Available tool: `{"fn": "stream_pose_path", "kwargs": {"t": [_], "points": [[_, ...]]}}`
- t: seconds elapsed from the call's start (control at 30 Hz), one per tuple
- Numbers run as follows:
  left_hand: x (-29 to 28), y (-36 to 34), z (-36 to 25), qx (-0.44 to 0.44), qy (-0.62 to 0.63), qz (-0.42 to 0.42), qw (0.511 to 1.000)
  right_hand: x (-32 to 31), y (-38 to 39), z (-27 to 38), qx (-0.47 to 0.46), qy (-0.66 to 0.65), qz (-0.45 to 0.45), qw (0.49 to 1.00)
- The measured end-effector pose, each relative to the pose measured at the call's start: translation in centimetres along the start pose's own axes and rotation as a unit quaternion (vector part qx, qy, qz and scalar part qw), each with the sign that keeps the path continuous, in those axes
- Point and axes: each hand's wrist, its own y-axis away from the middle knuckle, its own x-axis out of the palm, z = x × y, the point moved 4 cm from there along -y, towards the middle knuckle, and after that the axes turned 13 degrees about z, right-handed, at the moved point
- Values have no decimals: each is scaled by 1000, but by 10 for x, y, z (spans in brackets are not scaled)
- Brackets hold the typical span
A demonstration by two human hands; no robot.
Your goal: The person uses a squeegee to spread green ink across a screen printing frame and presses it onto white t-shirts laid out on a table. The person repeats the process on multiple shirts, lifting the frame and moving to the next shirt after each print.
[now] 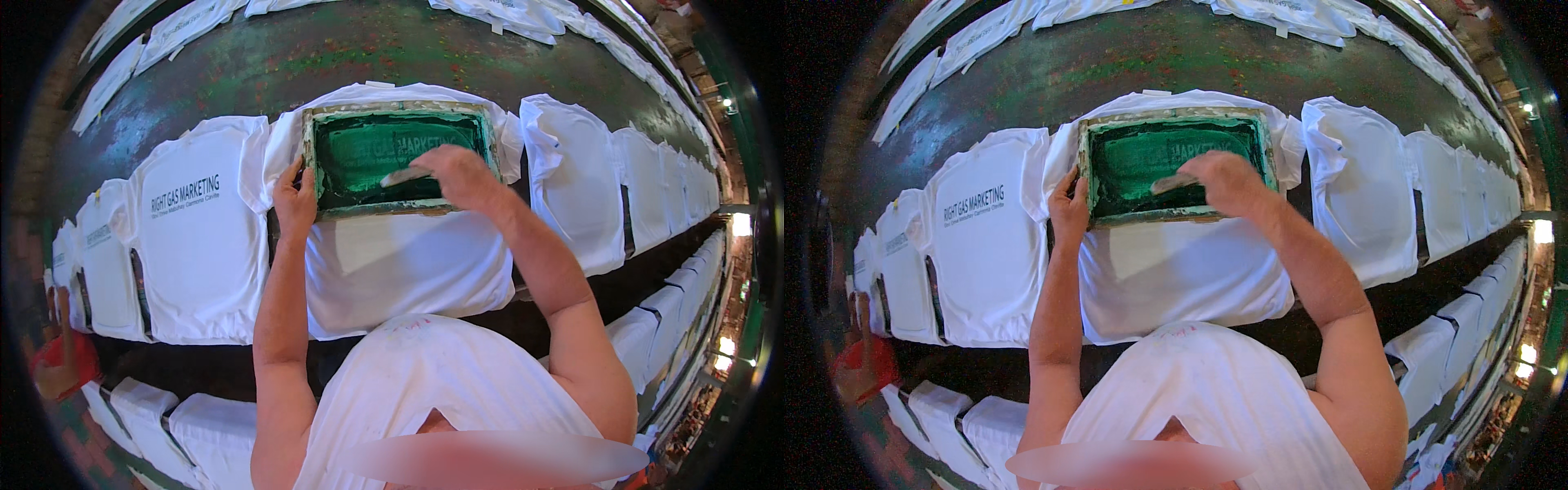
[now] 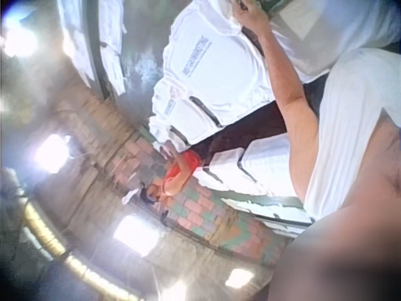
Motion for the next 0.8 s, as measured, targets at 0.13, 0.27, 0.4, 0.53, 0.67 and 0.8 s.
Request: {"fn": "stream_pose_path", "kwargs": {"t": [0.13, 0.27, 0.4, 0.53, 0.67, 0.8], "points": [[0, 27, -40, 2, -155, 56, 986, -28, -8, -64, 59, 24, -62, 996], [9, 56, -74, 36, -294, 94, 951, -31, -11, -94, 36, 26, -93, 995], [18, 60, -78, -33, -295, 119, 947, -8, 24, -71, -29, 35, -85, 995], [20, 57, -78, -48, -301, 119, 945, 3, 66, -35, -47, 41, -106, 992], [20, 54, -83, -67, -317, 130, 937, -14, 71, -40, -46, -2, -42, 998], [18, 47, -92, -105, -333, 160, 923, -31, 19, -63, -58, -37, -63, 996]]}}
